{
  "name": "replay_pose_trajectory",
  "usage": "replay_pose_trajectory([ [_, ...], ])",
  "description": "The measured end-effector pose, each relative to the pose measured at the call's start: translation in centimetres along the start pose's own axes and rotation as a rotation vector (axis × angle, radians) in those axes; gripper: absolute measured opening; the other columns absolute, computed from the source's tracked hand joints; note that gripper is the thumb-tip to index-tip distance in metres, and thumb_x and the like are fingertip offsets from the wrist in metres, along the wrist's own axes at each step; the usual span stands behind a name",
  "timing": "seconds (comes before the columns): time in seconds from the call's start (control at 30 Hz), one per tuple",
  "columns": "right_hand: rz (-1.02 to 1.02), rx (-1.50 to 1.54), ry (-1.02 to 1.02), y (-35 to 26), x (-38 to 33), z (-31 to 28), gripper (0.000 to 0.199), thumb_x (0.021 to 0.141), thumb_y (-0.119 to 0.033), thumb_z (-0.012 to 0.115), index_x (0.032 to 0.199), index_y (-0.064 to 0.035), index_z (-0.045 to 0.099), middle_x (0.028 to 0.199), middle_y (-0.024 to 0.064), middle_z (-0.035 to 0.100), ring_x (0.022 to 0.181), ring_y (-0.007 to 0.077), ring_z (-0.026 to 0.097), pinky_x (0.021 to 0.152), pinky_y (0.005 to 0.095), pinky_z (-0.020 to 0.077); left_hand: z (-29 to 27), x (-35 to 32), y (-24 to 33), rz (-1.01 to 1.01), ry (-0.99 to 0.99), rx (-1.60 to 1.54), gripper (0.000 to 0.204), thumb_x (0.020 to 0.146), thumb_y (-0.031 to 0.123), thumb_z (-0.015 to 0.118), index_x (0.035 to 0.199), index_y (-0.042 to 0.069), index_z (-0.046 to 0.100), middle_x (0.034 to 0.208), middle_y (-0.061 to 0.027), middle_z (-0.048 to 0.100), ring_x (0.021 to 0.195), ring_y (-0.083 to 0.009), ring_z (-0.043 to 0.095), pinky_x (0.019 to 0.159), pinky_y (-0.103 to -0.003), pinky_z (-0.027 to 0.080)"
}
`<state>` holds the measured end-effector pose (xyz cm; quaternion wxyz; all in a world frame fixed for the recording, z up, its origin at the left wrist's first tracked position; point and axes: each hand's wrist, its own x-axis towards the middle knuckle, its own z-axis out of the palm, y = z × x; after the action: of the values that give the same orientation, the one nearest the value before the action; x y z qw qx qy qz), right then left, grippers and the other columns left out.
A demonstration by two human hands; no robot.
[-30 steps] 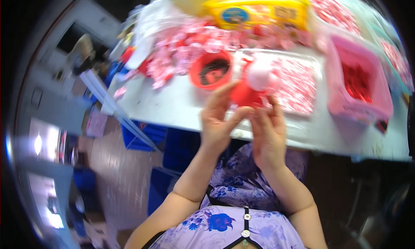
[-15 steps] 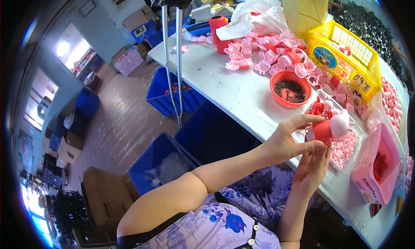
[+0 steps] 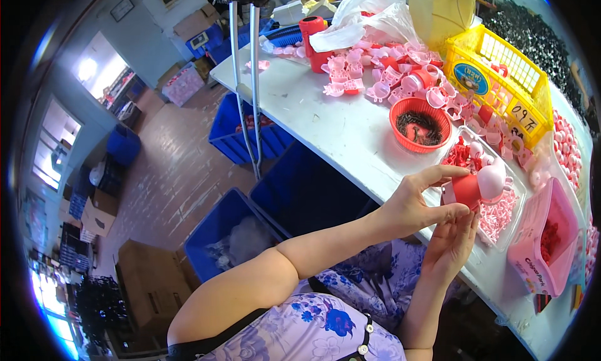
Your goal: The person assembles small pink and white plastic toys at a workbench. They pick up a pink plastic frame, insert a white spherical head, and attach small red limbs to the body. The person then places the completed toy into a blue bin below the table. This process is repeated for multiple units.
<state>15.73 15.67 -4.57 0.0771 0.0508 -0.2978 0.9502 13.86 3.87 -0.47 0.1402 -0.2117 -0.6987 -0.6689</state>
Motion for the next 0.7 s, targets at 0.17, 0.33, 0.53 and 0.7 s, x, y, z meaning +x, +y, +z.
replay_pose_trajectory([
  [0.17,0.001,-0.010,0.012,-0.2,0.0,-0.1,0.036,0.096,-0.016,0.055,0.127,-0.0021,0.043,0.120,0.0085,0.055,0.107,0.0145,0.054,0.093,0.0296,0.0448,0.3,0.0,0.0,0.017,0.011,0.002,0.056,0.076,0.015,0.079,0.126,0.005,0.054,0.118,-0.0079,0.060,0.112,-0.0143,0.054,0.099,-0.031,0.041],
  [0.33,-0.001,-0.009,0.020,-0.2,0.0,-0.4,0.041,0.096,-0.016,0.055,0.132,-0.0016,0.040,0.125,0.0100,0.052,0.110,0.0157,0.054,0.093,0.0293,0.0443,0.4,0.0,0.3,0.016,0.008,0.019,0.055,0.076,0.016,0.079,0.125,0.005,0.055,0.118,-0.0077,0.060,0.111,-0.0141,0.054,0.098,-0.030,0.042],
  [0.53,0.004,0.011,0.013,0.1,-0.2,-1.1,0.045,0.095,-0.014,0.055,0.134,-0.0020,0.037,0.125,0.0106,0.052,0.112,0.0172,0.053,0.096,0.0309,0.0441,0.3,-0.2,0.3,-0.003,0.006,0.016,0.056,0.076,0.014,0.079,0.125,0.004,0.055,0.120,-0.0085,0.060,0.113,-0.0149,0.054,0.100,-0.031,0.041],
  [0.7,0.044,0.043,0.064,0.0,-0.4,-0.5,0.048,0.094,-0.008,0.054,0.137,-0.0037,0.033,0.127,0.0101,0.049,0.113,0.0187,0.053,0.098,0.0336,0.0452,0.4,-0.1,-0.4,-0.012,0.003,0.016,0.056,0.077,0.008,0.077,0.126,0.000,0.052,0.125,-0.0109,0.057,0.118,-0.0166,0.052,0.104,-0.032,0.039],
])
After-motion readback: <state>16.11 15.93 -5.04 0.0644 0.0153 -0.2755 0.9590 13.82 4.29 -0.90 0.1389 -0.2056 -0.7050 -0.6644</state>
